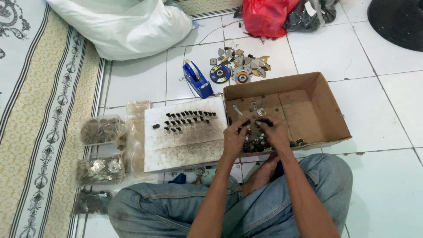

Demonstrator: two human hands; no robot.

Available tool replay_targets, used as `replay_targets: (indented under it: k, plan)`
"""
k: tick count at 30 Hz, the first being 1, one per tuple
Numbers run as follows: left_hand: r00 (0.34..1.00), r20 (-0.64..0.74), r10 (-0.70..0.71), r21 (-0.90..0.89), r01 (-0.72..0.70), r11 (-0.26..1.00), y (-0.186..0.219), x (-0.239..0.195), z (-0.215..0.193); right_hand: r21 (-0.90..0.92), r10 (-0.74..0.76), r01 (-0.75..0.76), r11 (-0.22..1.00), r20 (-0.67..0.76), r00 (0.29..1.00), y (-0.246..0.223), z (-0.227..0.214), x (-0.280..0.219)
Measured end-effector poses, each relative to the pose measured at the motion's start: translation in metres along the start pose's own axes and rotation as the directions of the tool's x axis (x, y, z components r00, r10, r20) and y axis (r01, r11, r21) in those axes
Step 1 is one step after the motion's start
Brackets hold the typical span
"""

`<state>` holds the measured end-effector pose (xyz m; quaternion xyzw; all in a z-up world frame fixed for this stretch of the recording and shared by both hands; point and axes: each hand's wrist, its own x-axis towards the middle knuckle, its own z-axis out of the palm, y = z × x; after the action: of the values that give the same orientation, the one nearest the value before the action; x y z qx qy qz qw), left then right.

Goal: Organizing small metal parts by picking them from a box and placing them into a template board on the floor.

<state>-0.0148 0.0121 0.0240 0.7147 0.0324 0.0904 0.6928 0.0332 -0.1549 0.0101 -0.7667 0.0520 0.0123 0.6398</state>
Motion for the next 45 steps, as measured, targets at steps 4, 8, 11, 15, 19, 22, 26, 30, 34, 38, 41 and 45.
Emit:
replay_targets:
  k: [4, 8, 11, 15, 19, 22, 26, 30, 34, 38, 41, 45]
  plan:
    - [0.996, -0.008, -0.086, -0.104, 0.084, 0.991, -0.022, 0.008, 0.005, 0.052, 0.049, -0.048, 0.998, -0.022, 0.999, 0.007, 0.004, 0.002]
    - [0.989, -0.04, -0.141, -0.286, 0.124, 0.95, -0.016, 0.011, 0.0, 0.128, 0.077, -0.075, 0.989, -0.014, 0.997, -0.004, 0.005, -0.002]
    - [0.98, -0.037, -0.198, -0.419, 0.165, 0.893, -0.02, 0.013, -0.005, 0.156, 0.042, -0.041, 0.987, 0.001, 0.999, -0.014, 0.003, -0.006]
    - [0.972, -0.006, -0.235, -0.446, 0.208, 0.87, -0.015, 0.012, -0.008, 0.241, -0.02, 0.016, 0.97, 0.015, 1.0, -0.009, 0.004, -0.007]
    - [0.973, 0.007, -0.232, -0.425, 0.213, 0.88, -0.024, 0.011, -0.009, 0.272, 0.001, -0.001, 0.962, -0.003, 1.0, -0.015, 0.01, -0.014]
    - [0.969, 0.019, -0.246, -0.449, 0.228, 0.864, -0.026, 0.012, -0.008, 0.245, -0.037, 0.03, 0.969, 0.026, 0.999, -0.022, 0.015, -0.019]
    - [0.969, 0.029, -0.243, -0.434, 0.232, 0.87, -0.019, 0.011, -0.008, 0.169, -0.06, 0.057, 0.984, 0.013, 0.998, -0.021, 0.017, -0.021]
    - [0.975, 0.032, -0.221, -0.394, 0.216, 0.894, -0.016, 0.01, -0.007, 0.166, -0.087, 0.083, 0.983, 0.021, 0.996, -0.024, 0.017, -0.022]
    - [0.977, 0.027, -0.212, -0.396, 0.205, 0.895, -0.019, 0.01, -0.006, 0.157, -0.091, 0.084, 0.984, 0.036, 0.995, -0.023, 0.015, -0.022]
    - [0.975, 0.018, -0.223, -0.397, 0.212, 0.893, -0.012, 0.01, -0.007, 0.091, -0.15, 0.144, 0.985, 0.067, 0.986, -0.02, 0.013, -0.018]
    - [0.972, 0.032, -0.233, -0.4, 0.226, 0.888, -0.015, 0.011, -0.008, 0.072, -0.168, 0.162, 0.984, 0.087, 0.982, -0.029, 0.012, -0.022]
    - [0.97, 0.075, -0.23, -0.377, 0.241, 0.894, -0.027, 0.014, -0.01, -0.065, -0.204, 0.217, 0.974, 0.156, 0.966, -0.048, 0.01, -0.029]
